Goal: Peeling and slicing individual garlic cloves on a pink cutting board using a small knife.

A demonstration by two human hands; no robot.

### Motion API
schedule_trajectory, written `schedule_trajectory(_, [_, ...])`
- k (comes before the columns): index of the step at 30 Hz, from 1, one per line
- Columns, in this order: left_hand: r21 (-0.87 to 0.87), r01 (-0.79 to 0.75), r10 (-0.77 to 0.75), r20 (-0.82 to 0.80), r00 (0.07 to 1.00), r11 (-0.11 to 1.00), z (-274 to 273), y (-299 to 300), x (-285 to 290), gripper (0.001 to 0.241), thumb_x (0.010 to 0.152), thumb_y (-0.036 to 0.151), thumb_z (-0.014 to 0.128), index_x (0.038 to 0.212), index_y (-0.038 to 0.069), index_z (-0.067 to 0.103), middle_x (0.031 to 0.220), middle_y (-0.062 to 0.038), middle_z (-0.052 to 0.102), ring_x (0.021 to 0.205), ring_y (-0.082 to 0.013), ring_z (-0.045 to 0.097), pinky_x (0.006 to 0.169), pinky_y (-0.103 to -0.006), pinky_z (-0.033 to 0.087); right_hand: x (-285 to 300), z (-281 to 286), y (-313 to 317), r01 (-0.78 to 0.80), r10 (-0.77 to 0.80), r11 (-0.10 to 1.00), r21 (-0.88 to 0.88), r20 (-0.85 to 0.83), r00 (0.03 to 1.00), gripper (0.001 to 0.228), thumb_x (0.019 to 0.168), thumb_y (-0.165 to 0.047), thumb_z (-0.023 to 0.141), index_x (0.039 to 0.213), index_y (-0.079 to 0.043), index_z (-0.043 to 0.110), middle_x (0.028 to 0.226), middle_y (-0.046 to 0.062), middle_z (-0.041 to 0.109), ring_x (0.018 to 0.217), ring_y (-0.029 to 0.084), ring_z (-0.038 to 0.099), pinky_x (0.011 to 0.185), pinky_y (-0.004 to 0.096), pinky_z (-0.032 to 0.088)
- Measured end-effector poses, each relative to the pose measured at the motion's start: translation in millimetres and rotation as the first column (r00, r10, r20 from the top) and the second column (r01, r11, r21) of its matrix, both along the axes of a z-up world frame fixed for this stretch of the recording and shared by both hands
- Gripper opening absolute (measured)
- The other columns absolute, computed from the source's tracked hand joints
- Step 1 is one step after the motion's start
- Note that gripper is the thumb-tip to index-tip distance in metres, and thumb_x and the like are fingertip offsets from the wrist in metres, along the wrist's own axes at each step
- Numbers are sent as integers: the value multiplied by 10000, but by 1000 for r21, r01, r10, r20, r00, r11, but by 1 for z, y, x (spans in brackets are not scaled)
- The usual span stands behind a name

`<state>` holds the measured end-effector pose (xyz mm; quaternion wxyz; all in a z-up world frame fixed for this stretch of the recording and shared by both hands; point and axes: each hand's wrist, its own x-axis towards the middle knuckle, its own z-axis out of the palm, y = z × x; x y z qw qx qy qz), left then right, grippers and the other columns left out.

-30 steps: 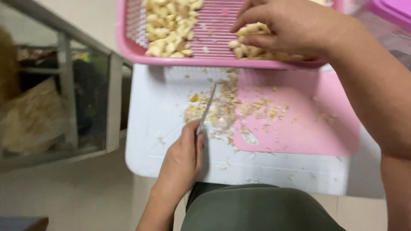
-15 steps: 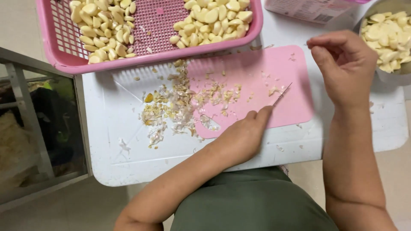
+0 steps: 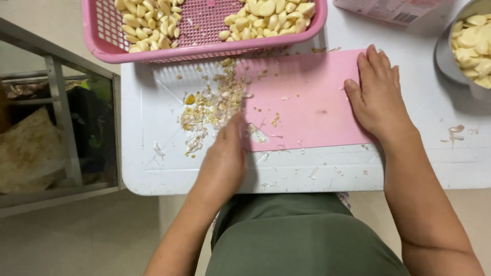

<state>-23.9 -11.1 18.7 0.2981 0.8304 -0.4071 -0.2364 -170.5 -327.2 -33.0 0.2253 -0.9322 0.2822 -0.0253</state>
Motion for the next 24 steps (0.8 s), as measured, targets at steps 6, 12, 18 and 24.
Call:
schedule_trajectory(6, [133, 295, -269, -184, 945, 946, 2, 5, -38, 842, 808, -118, 439, 1612, 114, 338, 1078, -214, 554, 582, -491, 554, 495, -600, 404, 17, 7, 31, -64, 59, 998, -21, -191, 980, 775, 1091, -447, 287, 1688, -5, 64, 1770, 219, 5, 1633, 376, -11, 1281, 598, -13])
schedule_trajectory(12, [296, 48, -38, -40, 998, 954, 26, 35, 8, 754, 917, -88, 434, 1638, 114, 341, 1248, -331, 626, 950, -614, 715, 789, -653, 607, 45, 3, 68, -255, 249, 962, -97, -75, 966, 817, 1098, -471, 418, 1668, 87, 237, 1714, 367, 204, 1595, 514, 158, 1253, 700, 91])
schedule_trajectory(18, [68, -165, 164, 7, 986, 984, 46, 62, 10, 583, 1009, -34, 435, 1591, 6, 427, 1275, -366, 636, 1089, -578, 692, 905, -639, 575, 117, -2, 131, -363, 362, 931, -37, -26, 932, 822, 1093, -550, 341, 1666, 30, 234, 1732, 294, 187, 1620, 411, 122, 1290, 594, 18])
schedule_trajectory(24, [-74, -242, 246, 47, 968, 967, 48, 71, 12, 556, 1023, -52, 439, 1578, -24, 429, 1197, -321, 654, 1035, -484, 724, 898, -587, 583, 132, 14, 178, -506, 489, 846, 167, 135, 862, 836, 1103, -583, 214, 1688, -4, 63, 1755, 273, 86, 1637, 374, 93, 1324, 562, 46])
